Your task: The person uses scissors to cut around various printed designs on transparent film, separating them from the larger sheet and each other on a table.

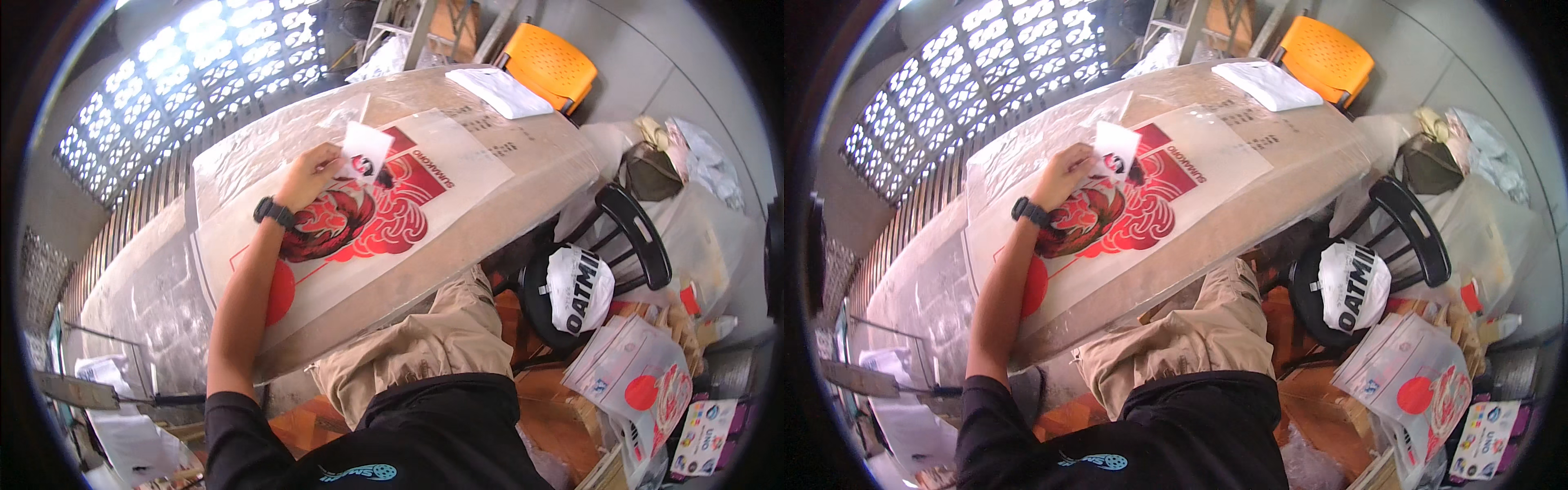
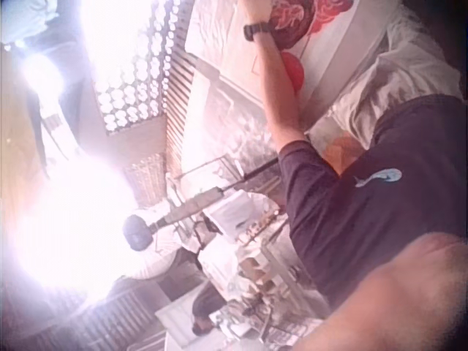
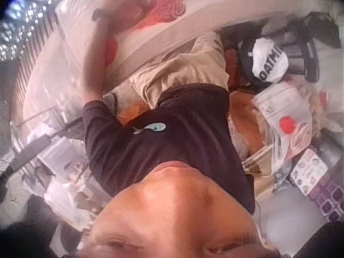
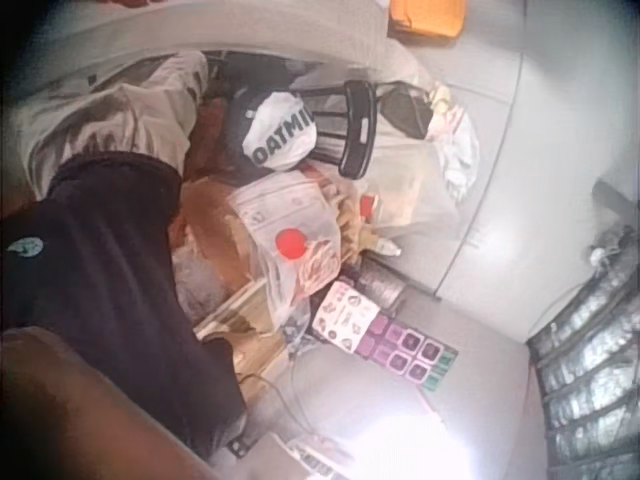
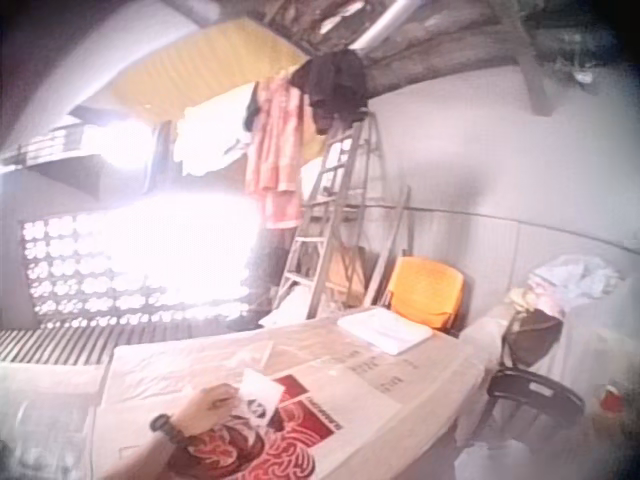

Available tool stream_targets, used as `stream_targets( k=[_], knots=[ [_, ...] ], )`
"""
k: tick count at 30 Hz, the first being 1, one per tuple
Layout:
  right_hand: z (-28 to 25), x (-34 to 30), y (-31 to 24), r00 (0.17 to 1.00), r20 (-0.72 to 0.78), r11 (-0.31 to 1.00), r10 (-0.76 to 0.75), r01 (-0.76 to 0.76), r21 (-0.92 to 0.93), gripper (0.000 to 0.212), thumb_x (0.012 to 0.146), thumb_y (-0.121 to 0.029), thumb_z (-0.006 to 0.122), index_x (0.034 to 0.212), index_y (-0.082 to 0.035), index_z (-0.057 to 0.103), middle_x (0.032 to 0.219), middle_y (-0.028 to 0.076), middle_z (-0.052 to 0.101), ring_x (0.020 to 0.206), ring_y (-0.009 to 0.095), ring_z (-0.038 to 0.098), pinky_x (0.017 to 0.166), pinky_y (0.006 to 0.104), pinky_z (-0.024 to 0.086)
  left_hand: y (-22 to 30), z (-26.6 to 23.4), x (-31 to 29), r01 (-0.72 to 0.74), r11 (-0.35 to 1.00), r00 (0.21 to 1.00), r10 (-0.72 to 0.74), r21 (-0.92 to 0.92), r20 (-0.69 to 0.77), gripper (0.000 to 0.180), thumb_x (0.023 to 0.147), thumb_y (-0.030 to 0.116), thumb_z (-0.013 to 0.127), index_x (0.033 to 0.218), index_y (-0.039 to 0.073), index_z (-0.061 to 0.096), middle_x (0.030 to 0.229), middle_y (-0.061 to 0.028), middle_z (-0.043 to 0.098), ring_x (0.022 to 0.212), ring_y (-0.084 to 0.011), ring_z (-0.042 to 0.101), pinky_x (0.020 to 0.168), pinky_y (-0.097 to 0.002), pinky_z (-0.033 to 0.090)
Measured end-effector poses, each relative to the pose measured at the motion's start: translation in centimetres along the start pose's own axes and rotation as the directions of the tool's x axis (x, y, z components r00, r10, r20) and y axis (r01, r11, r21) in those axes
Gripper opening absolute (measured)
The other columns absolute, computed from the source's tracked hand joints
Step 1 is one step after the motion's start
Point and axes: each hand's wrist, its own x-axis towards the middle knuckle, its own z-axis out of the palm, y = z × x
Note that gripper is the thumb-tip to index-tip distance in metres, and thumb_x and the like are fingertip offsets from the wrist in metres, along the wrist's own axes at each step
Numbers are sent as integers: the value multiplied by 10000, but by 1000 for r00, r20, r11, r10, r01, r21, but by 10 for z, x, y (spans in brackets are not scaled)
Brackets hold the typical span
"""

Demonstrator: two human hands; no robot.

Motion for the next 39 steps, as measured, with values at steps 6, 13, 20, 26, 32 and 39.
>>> stream_targets(
  k=[6, 13, 20, 26, 32, 39],
  knots=[
    [-31, 5, -51, 983, -180, 976, -19, 57, 209, 324, 962, -310, 605, 1060, -6, 665, 869, 131, 701, 725, 219, 655, 676, 348, 540, 16, 4, 3, 27, 998, 995, -31, 51, 95, 174, 920, 159, 684, 974, 0, 639, 830, -58, 677, 774, -143, 615, 742, -308, 506],
    [-95, -44, -222, 870, -469, 591, -153, 461, 662, 322, 985, -288, 601, 1106, 7, 645, 873, 126, 693, 736, 188, 652, 686, 318, 546, -4, 0, 1, 151, 987, 971, -138, -53, 197, 186, 963, 103, 609, 1111, -3, 574, 901, -76, 666, 803, -113, 601, 743, -284, 497],
    [-85, -311, -448, 630, -185, -121, -755, 144, 982, 246, 1013, -259, 571, 990, -16, 600, 773, 115, 669, 574, 158, 614, 593, 279, 543, 3, -1, 0, 233, 926, 938, -135, -297, 318, 373, 1019, 118, 528, 1372, 15, 470, 1109, -61, 649, 979, -110, 625, 866, -295, 516],
    [-90, -509, -555, -184, 62, 151, -981, -521, 840, 223, 1006, -269, 587, 1020, -47, 576, 741, 58, 642, 593, 149, 635, 562, 278, 521, 43, -12, 3, 338, 891, 893, -202, -303, 401, 444, 1016, 137, 534, 1441, 40, 445, 1209, -32, 610, 1045, -104, 586, 909, -279, 491],
    [-37, -567, -585, -502, 131, 423, -855, -529, 736, 225, 1009, -237, 576, 1069, -20, 579, 794, 66, 641, 681, 172, 642, 624, 299, 524, 48, -30, 3, 404, 831, 884, -246, -383, 398, 517, 983, 242, 589, 1462, 107, 447, 1210, -36, 645, 982, -104, 635, 633, -242, 538],
    [-60, -561, -568, -452, 45, 294, -891, -497, 816, 207, 990, -199, 614, 1113, -33, 624, 758, 13, 581, 647, 92, 539, 608, 223, 434, 71, -33, 12, 214, 862, 960, -99, -459, 260, 59, 970, 74, 615, 948, 19, 609, 933, -19, 641, 849, -79, 610, 720, -235, 507]
  ],
)
